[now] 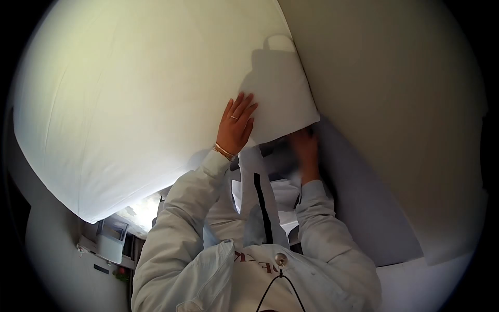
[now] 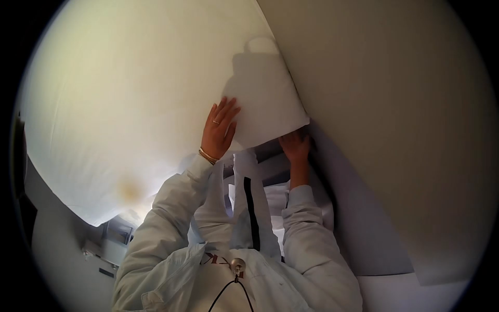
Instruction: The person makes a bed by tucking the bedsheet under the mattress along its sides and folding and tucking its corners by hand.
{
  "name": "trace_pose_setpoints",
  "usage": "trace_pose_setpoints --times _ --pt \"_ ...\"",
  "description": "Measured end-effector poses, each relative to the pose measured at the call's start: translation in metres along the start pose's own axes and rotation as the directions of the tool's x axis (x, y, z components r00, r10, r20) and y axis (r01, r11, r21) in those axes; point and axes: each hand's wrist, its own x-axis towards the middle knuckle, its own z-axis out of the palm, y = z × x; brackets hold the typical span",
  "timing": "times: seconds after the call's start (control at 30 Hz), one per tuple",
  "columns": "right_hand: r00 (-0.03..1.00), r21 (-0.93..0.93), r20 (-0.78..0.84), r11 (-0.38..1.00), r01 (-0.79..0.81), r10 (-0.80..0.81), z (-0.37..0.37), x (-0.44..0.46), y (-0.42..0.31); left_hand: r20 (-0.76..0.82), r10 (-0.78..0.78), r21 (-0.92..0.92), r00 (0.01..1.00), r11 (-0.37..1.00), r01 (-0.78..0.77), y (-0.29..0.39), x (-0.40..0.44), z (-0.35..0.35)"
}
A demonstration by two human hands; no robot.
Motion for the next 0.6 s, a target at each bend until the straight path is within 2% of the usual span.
trace_pose_setpoints --times 0.07,0.1,0.17,0.2,0.27,0.3,0.33,0.4,0.43,0.47,0.53,0.57,0.6 --pt "0.988 0.115 -0.029 0.982 -0.148 0.152 -0.025 0.010 -0.002 0.016 -0.055 -0.001 0.998 0.998 0.055 0.004 -0.022 0.013" --pt "0.994 -0.032 0.101 0.999 -0.026 0.029 -0.024 0.027 -0.003 0.014 -0.050 0.007 0.999 0.999 0.050 0.004 -0.031 0.018" --pt "0.904 -0.252 0.401 0.930 0.267 -0.151 0.014 0.056 0.011 -0.007 -0.101 0.036 0.995 0.994 0.101 -0.003 -0.049 0.024" --pt "0.815 -0.316 0.544 0.851 0.419 -0.199 0.028 0.063 0.022 -0.004 -0.102 0.051 0.995 0.993 0.102 -0.008 -0.057 0.026" --pt "0.713 -0.346 0.667 0.757 0.555 -0.218 0.021 0.049 0.041 -0.002 -0.188 0.100 0.982 0.977 0.188 -0.010 -0.078 0.027" --pt "0.836 -0.305 0.540 0.903 0.304 -0.099 0.023 0.045 0.044 -0.020 -0.180 0.112 0.983 0.977 0.181 -0.014 -0.085 0.031" --pt "0.905 -0.228 0.419 0.973 0.033 0.068 0.027 0.038 0.047 -0.015 -0.214 0.167 0.977 0.963 0.214 -0.018 -0.096 0.033" --pt "0.933 -0.234 0.351 0.972 0.007 0.078 0.001 0.037 0.062 -0.045 -0.258 0.227 0.965 0.938 0.262 -0.023 -0.122 0.039" --pt "0.981 -0.467 0.174 0.884 0.009 0.082 -0.014 0.038 0.069 -0.014 -0.267 0.200 0.964 0.943 0.265 -0.027 -0.132 0.042" --pt "0.999 -0.672 0.001 0.740 -0.022 0.032 -0.026 0.038 0.074 0.014 -0.278 0.173 0.961 0.947 0.271 -0.033 -0.141 0.045" --pt "0.999 -0.896 0.023 0.443 0.006 0.033 -0.027 0.024 0.089 0.053 -0.297 0.019 0.953 0.955 0.297 -0.043 -0.155 0.043" --pt "0.997 -0.910 0.048 0.414 0.020 0.056 -0.027 0.024 0.093 0.082 -0.324 -0.100 0.942 0.938 0.331 -0.043 -0.159 0.036" --pt "0.984 -0.963 0.126 0.253 0.091 0.129 -0.032 0.033 0.095 0.082 -0.357 -0.100 0.931 0.926 0.364 -0.047 -0.167 0.035"
